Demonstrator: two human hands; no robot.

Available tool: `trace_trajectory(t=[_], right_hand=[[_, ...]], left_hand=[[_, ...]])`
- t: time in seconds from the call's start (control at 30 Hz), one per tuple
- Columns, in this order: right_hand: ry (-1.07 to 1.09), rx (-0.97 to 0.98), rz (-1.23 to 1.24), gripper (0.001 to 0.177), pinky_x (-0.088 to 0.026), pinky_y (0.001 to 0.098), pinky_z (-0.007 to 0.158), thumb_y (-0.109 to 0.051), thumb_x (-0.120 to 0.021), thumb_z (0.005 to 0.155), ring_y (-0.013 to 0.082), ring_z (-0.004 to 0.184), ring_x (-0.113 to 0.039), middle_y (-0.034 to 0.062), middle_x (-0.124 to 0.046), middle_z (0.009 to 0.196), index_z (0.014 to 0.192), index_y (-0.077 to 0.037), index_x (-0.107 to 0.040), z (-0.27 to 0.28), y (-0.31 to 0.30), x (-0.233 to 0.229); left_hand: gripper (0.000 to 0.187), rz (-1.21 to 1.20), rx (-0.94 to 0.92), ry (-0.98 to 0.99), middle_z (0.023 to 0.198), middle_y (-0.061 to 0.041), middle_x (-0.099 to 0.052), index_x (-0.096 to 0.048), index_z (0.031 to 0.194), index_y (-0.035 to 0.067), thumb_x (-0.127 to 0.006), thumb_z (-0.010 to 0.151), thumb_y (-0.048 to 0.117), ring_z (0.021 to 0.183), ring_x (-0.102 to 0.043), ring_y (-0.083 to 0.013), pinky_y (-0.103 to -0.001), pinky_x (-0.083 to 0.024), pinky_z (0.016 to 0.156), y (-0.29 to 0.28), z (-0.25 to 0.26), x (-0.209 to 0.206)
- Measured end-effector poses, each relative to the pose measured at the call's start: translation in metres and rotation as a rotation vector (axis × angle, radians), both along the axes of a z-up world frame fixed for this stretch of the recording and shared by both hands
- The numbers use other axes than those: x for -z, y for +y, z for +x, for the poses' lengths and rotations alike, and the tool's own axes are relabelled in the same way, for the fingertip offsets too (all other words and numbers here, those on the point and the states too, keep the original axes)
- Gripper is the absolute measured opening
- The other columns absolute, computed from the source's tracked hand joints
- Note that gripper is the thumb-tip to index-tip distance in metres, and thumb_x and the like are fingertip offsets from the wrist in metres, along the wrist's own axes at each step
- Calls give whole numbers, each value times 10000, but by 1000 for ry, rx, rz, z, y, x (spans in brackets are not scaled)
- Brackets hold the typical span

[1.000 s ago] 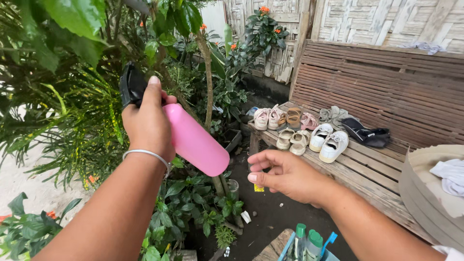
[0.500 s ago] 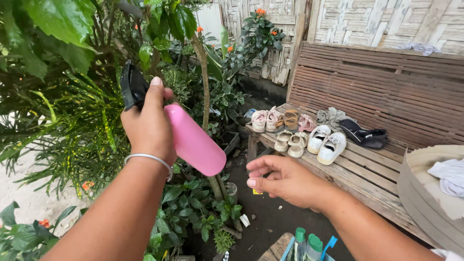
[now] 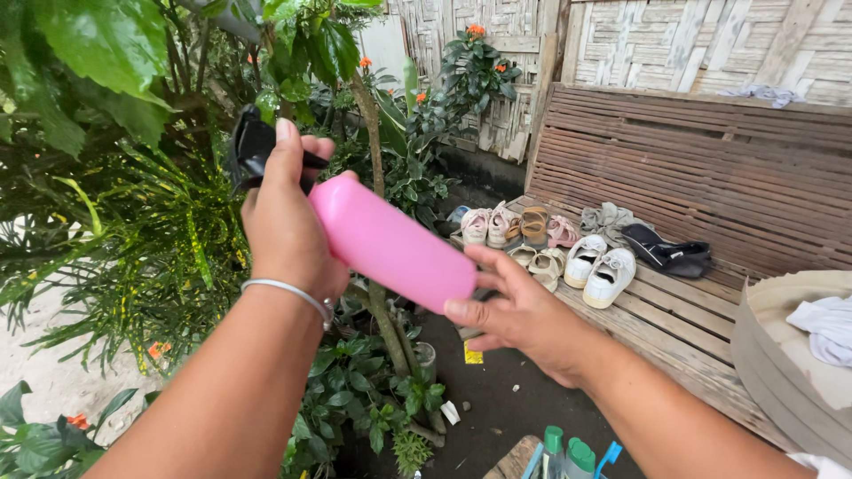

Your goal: The person sprays water on the leaves of several plants by hand using a pink spray bottle and wipes off small debris or insects from the leaves.

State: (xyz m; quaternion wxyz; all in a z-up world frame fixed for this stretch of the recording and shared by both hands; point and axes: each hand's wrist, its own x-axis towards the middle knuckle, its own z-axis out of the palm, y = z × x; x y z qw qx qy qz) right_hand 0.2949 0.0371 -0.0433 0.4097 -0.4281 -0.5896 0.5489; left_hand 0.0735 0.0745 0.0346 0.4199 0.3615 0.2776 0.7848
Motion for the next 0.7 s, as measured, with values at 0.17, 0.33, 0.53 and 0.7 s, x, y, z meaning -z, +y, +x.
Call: trace_trajectory(t=[0.17, 0.33, 0.53, 0.7], right_hand=[[274, -51, 76, 767, -634, 410, 828, -281, -703, 837, 252, 1050, -701, 115, -623, 1273, 1510, -151, -358, -7, -1, -10], [288, 41, 172, 712, -629, 378, 790, -217, -713, 853, 226, 982, -716, 127, -658, 1207, 1492, -98, -422, -3, -4, -17], [304, 67, 241, 738, -626, 332, 766, -164, -734, 842, 229, 969, -730, 139, -679, 1216, 1491, -52, -402, 0, -4, -26], [271, 32, 221, 711, -642, 321, 795, -154, -725, 841, 222, 1019, -733, 115, -681, 1231, 1480, -56, -428, -1, -4, -23]], left_hand=[[380, 37, 216, -194, 803, -75, -653, -594, 866, 114, -659, 932, 482, 697, -633, -236, -407, -567, 687, 2, 10, -10], [364, 46, 243, -252, 835, -77, -682, -600, 875, 116, -664, 907, 473, 748, -651, -254, -421, -573, 746, 0, 9, -15], [374, 54, 249, -336, 911, -98, -697, -615, 922, 82, -682, 914, 450, 818, -665, -258, -425, -595, 838, 12, -3, -10], [368, 40, 315, -357, 901, -101, -659, -571, 936, 83, -717, 939, 421, 824, -661, -264, -435, -602, 864, 19, -12, -8]])
